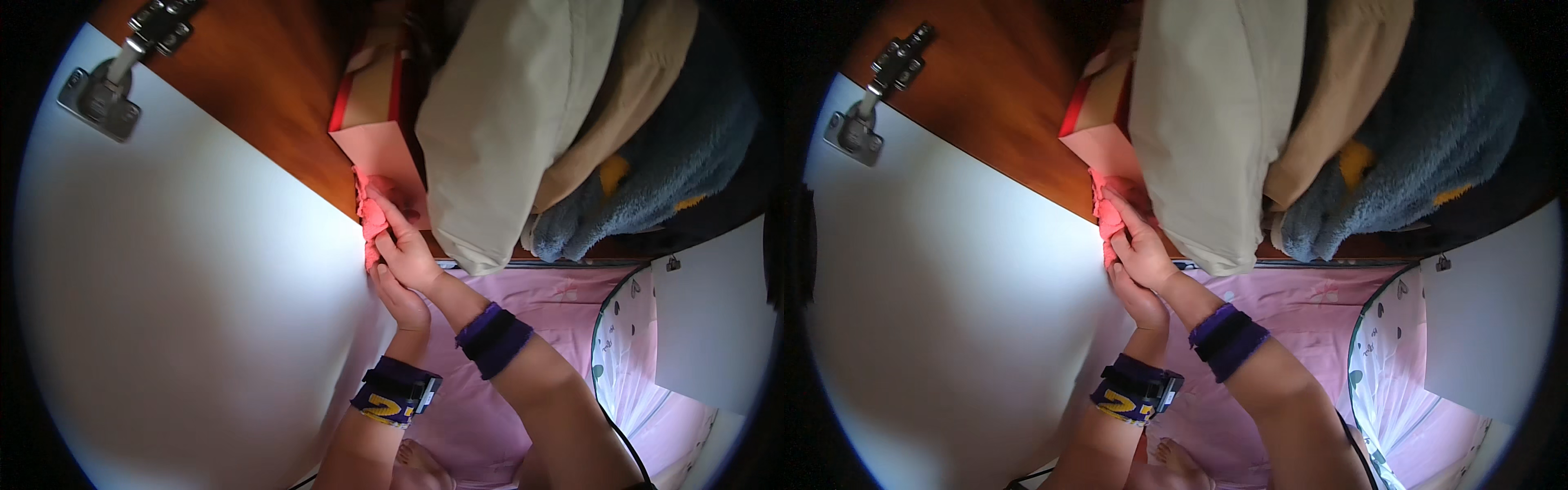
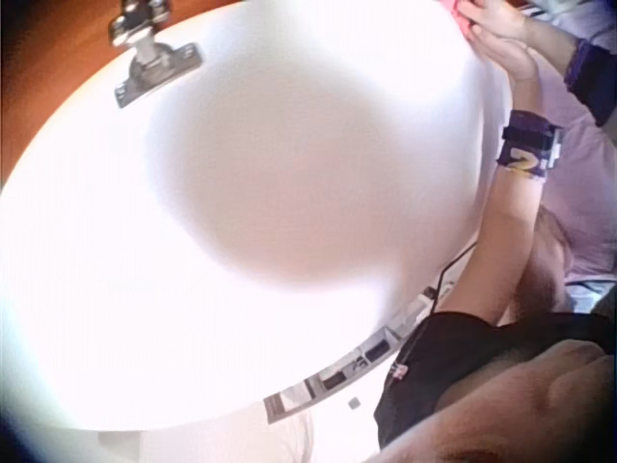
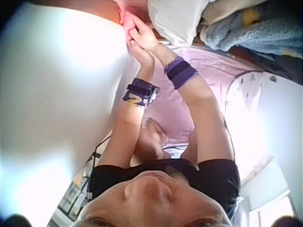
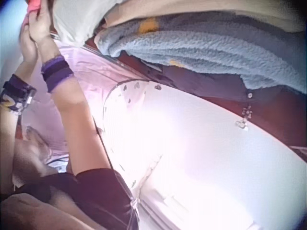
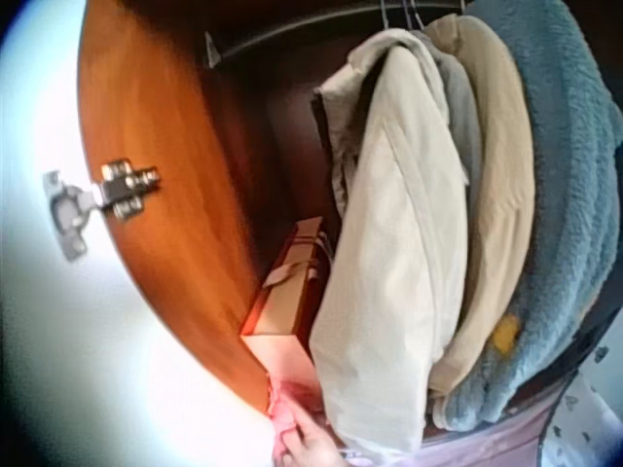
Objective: Cleaning wooden surfaces with a cloth, rinsing the cloth in a bucket, and sorting various small items of laundry.
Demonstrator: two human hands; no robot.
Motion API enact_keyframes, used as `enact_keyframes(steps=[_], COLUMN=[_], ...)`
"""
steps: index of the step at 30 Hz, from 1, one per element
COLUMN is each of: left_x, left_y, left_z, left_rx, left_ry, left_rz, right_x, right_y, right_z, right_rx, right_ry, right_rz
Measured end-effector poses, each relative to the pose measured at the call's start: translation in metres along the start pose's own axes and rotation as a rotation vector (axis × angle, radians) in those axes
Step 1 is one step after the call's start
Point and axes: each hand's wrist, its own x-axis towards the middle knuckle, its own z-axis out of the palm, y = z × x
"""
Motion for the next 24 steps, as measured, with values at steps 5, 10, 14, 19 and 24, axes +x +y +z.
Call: enact_keyframes(steps=[5,10,14,19,24], left_x=[0.004,-0.014,-0.019,-0.027,-0.034], left_y=[-0.051,-0.067,-0.070,-0.109,-0.120], left_z=[-0.045,-0.046,-0.053,-0.080,-0.081], left_rx=[0.092,-0.072,0.115,0.112,0.166], left_ry=[-0.150,-0.098,-0.164,-0.099,-0.340], left_rz=[-0.117,-0.351,-0.269,-0.515,-0.388], right_x=[-0.033,-0.049,-0.049,-0.064,-0.072], right_y=[0.043,0.076,0.066,0.148,0.190], right_z=[0.011,-0.001,-0.001,0.011,-0.035], right_rx=[-0.163,-0.625,-0.654,-1.136,-1.299], right_ry=[0.063,0.352,0.279,-0.178,-0.027], right_rz=[0.219,0.102,0.391,0.322,0.114])
